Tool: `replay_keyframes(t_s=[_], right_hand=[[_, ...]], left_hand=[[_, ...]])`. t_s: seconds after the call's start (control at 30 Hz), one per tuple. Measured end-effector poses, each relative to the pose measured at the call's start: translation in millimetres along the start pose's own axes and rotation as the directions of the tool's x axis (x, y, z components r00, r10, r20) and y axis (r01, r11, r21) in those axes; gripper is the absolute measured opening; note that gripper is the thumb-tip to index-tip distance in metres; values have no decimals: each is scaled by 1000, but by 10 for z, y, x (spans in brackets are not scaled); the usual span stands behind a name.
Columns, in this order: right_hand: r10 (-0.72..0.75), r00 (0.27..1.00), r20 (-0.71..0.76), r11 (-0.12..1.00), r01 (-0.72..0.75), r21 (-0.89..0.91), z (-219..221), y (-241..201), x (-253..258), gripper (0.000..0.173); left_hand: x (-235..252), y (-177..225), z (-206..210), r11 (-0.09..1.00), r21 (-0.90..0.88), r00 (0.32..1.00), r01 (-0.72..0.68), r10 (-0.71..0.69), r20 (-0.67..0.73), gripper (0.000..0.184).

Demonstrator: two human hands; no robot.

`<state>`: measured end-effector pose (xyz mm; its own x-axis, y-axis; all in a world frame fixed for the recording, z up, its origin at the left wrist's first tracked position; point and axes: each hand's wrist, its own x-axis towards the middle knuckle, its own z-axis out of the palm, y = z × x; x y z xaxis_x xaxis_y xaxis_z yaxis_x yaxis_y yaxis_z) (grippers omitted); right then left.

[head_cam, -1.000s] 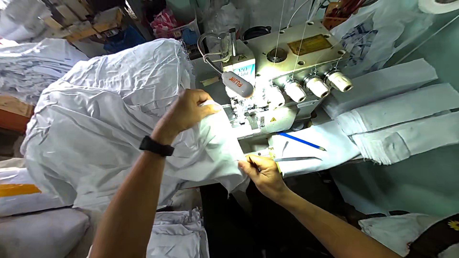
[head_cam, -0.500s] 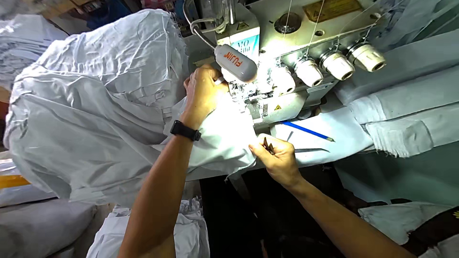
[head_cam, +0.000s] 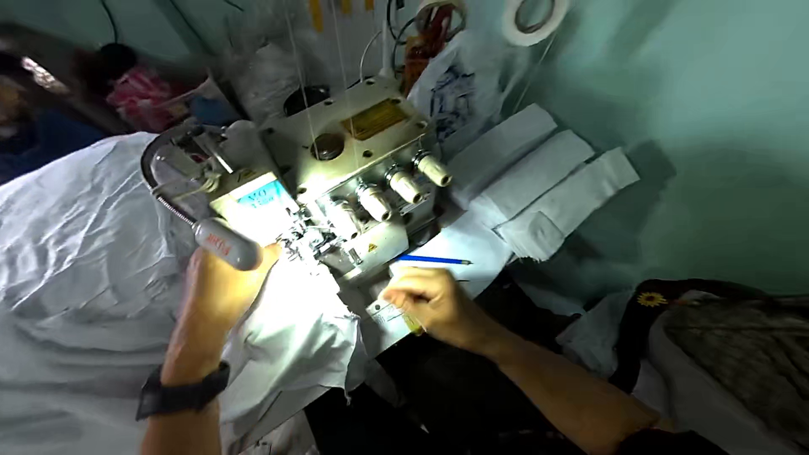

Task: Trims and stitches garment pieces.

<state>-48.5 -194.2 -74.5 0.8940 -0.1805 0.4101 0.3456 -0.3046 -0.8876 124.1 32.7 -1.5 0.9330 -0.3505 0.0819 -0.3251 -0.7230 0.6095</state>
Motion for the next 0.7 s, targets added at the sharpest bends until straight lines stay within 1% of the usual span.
replay_keyframes(t_s=[0.03,0.1,0.13,0.17,0.2,0.27,0.3,0.33,0.4,0.5,0.57,0.63,0.7], right_hand=[[10,996,-83,999,-13,-44,-234,-59,94,22],[66,965,-253,971,-120,-207,-739,-145,374,22],[93,939,-330,929,-200,-310,-960,-154,583,26],[123,917,-378,873,-282,-399,-1158,-111,826,30],[178,900,-398,812,-363,-457,-1318,-46,1085,32],[314,875,-368,710,-474,-520,-1541,152,1582,30],[350,870,-347,682,-490,-542,-1598,308,1785,29],[364,868,-338,649,-497,-577,-1623,458,1947,28],[422,847,-322,577,-525,-626,-1630,644,2172,30],[505,804,-314,499,-568,-654,-1579,770,2347,37],[515,794,-324,488,-582,-650,-1566,807,2347,35],[467,818,-336,485,-554,-677,-1540,697,2265,32],[414,863,-289,477,-476,-739,-1557,539,2164,31]], left_hand=[[-40,-19,-72,999,0,999,-51,51,-11,46],[-178,-141,-218,987,1,984,-162,162,-73,46],[-269,-228,-296,982,1,977,-190,189,-98,47],[-375,-303,-375,977,-18,972,-210,207,-109,47],[-482,-335,-442,970,-58,967,-236,229,-115,45],[-679,-300,-530,932,-146,941,-331,314,-128,30],[-765,-252,-552,910,-179,926,-375,358,-119,22],[-848,-200,-558,894,-204,917,-399,385,-109,19],[-1001,-81,-536,877,-250,912,-410,396,-106,19],[-1152,15,-500,877,-285,922,-386,373,-100,18],[-1201,-2,-495,880,-287,925,-378,366,-98,17],[-1224,-10,-522,876,-298,925,-379,370,-88,17],[-1232,10,-532,869,-317,923,-379,379,-66,17]])
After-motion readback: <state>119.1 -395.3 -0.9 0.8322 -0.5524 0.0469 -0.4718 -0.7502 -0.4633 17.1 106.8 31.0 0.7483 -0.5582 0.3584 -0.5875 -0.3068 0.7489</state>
